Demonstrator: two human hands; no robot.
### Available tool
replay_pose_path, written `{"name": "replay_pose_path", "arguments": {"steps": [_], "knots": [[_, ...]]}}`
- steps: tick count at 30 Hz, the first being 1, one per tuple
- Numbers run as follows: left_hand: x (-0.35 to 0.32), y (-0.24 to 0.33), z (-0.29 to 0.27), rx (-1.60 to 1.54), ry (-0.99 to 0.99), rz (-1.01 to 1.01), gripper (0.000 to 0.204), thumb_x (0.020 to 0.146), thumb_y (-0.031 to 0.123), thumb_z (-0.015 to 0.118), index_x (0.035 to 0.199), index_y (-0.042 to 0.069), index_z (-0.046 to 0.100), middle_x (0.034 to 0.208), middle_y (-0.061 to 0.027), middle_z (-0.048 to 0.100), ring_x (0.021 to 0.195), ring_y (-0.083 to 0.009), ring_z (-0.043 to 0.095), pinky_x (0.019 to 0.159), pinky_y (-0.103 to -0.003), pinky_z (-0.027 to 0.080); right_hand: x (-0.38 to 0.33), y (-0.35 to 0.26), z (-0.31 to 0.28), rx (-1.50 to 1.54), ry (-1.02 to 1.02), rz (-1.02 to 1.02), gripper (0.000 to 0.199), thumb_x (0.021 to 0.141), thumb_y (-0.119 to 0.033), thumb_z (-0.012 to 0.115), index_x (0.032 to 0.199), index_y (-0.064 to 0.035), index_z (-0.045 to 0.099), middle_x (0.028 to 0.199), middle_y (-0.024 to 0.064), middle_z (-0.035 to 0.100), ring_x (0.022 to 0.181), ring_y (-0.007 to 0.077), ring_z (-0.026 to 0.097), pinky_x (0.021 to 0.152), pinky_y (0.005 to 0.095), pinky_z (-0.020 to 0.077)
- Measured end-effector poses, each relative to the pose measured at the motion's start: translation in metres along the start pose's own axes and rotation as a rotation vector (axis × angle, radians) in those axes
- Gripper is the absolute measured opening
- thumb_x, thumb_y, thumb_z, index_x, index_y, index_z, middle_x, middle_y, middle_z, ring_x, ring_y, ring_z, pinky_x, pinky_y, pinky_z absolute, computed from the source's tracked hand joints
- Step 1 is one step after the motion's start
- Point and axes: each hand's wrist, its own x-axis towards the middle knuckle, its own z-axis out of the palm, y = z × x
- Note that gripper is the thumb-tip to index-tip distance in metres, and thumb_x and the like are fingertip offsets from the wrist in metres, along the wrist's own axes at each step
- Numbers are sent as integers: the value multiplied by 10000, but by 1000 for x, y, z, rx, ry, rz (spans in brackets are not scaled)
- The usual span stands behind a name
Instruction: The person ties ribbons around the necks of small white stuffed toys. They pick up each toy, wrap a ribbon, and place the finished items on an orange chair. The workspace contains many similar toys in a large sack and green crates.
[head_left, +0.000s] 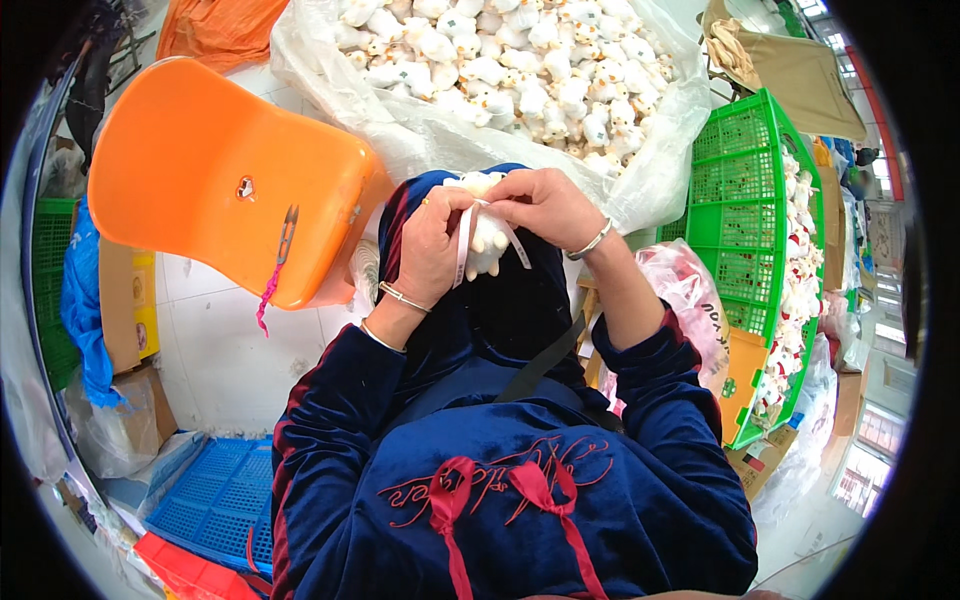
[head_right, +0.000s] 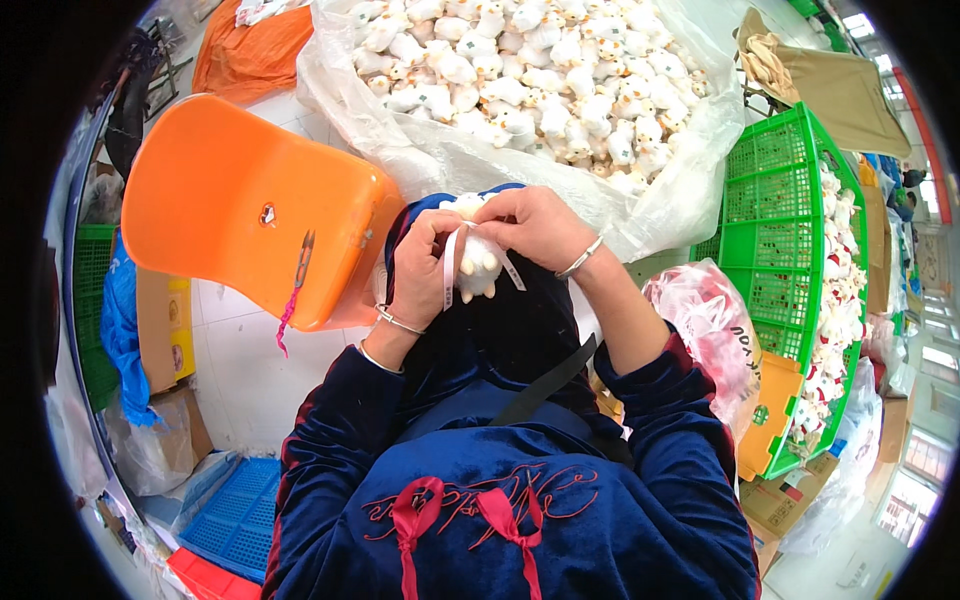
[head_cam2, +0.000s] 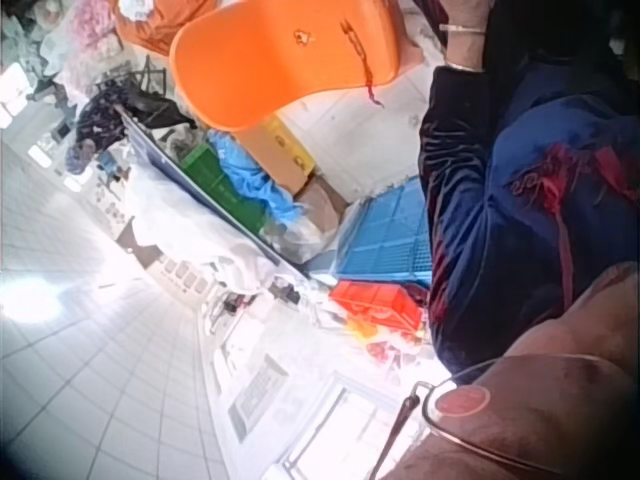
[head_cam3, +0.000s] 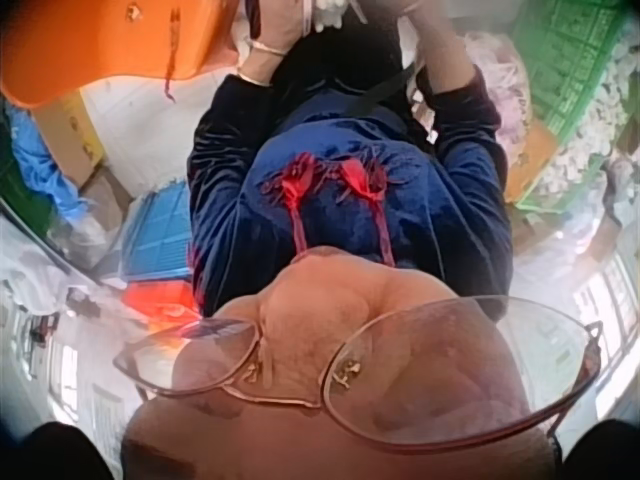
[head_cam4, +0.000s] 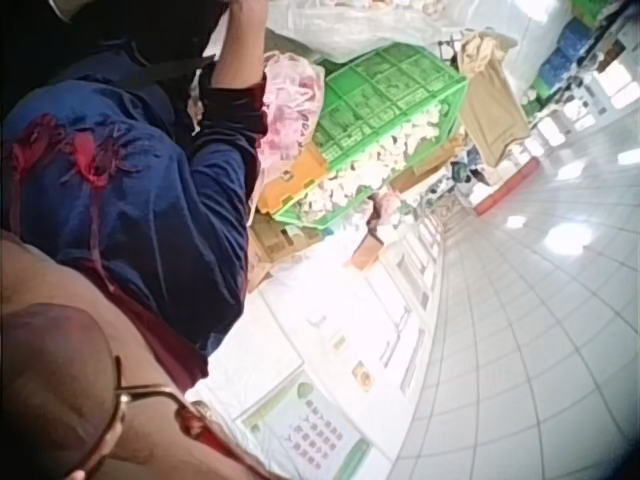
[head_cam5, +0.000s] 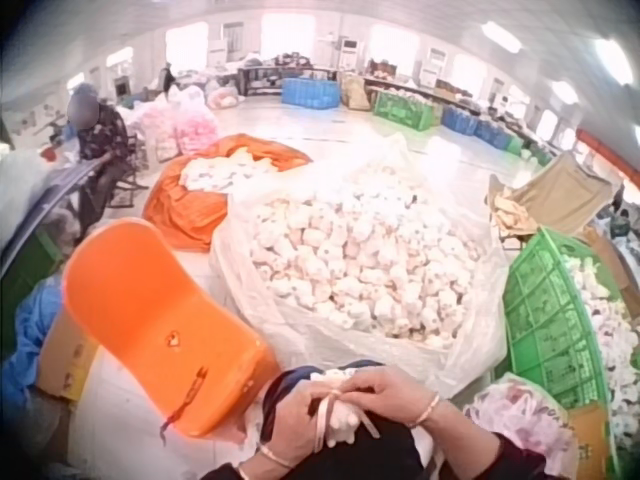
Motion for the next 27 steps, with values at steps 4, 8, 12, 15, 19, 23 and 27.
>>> {"name": "replay_pose_path", "arguments": {"steps": [4, 8, 12, 15, 19, 23, 27], "knots": [[0, 1, 2, -17, 13, -31, 174, 899, 64, 725, 1019, 49, 601, 852, -114, 634, 748, -255, 655, 662, -337, 518, 3, 0, -2, 45, -17, 94, 160, 890, -142, 725, 932, 12, 740, 772, 50, 701, 692, 92, 606, 659, 271, 508], [2, 8, 4, -55, 34, -128, 136, 920, 79, 719, 994, 43, 611, 837, -94, 628, 730, -212, 639, 655, -316, 508, 5, -1, -2, 215, -156, 183, 147, 918, -126, 735, 931, 20, 729, 787, -13, 670, 710, 47, 568, 645, 218, 476], [1, 6, 6, -128, 47, -219, 102, 928, 74, 717, 957, 39, 626, 857, -67, 621, 712, -165, 607, 645, -288, 492, 8, -5, 3, -75, -55, 103, 154, 892, -133, 746, 869, 5, 682, 737, 0, 651, 675, 66, 569, 611, 243, 472], [1, 8, 3, -163, 27, -172, 85, 920, 48, 719, 947, 40, 639, 887, -61, 613, 743, -166, 595, 656, -284, 483, 9, -9, 9, -262, 53, -13, 141, 870, -124, 733, 851, -14, 646, 713, 53, 647, 642, 137, 604, 596, 287, 486], [7, 12, 3, -117, 50, 0, 85, 904, 15, 721, 947, 42, 653, 912, -71, 617, 809, -177, 603, 687, -287, 489, 7, -2, 20, -581, 198, -300, 141, 858, -189, 675, 849, -64, 610, 734, 120, 664, 699, 318, 679, 610, 418, 526], [6, 7, 0, -108, -5, 30, 112, 889, 7, 732, 977, 35, 669, 935, -80, 630, 831, -190, 611, 710, -288, 497, 8, 3, 24, -654, 172, -416, 122, 869, -191, 658, 839, -81, 612, 738, 123, 656, 706, 342, 673, 622, 443, 523], [0, 6, -4, -161, -45, -53, 128, 890, 13, 738, 1003, 27, 679, 954, -74, 637, 810, -172, 617, 702, -272, 503, 6, -16, 6, -531, -32, -191, 137, 876, -189, 660, 900, -55, 679, 787, 156, 690, 727, 344, 684, 654, 416, 538]]}}
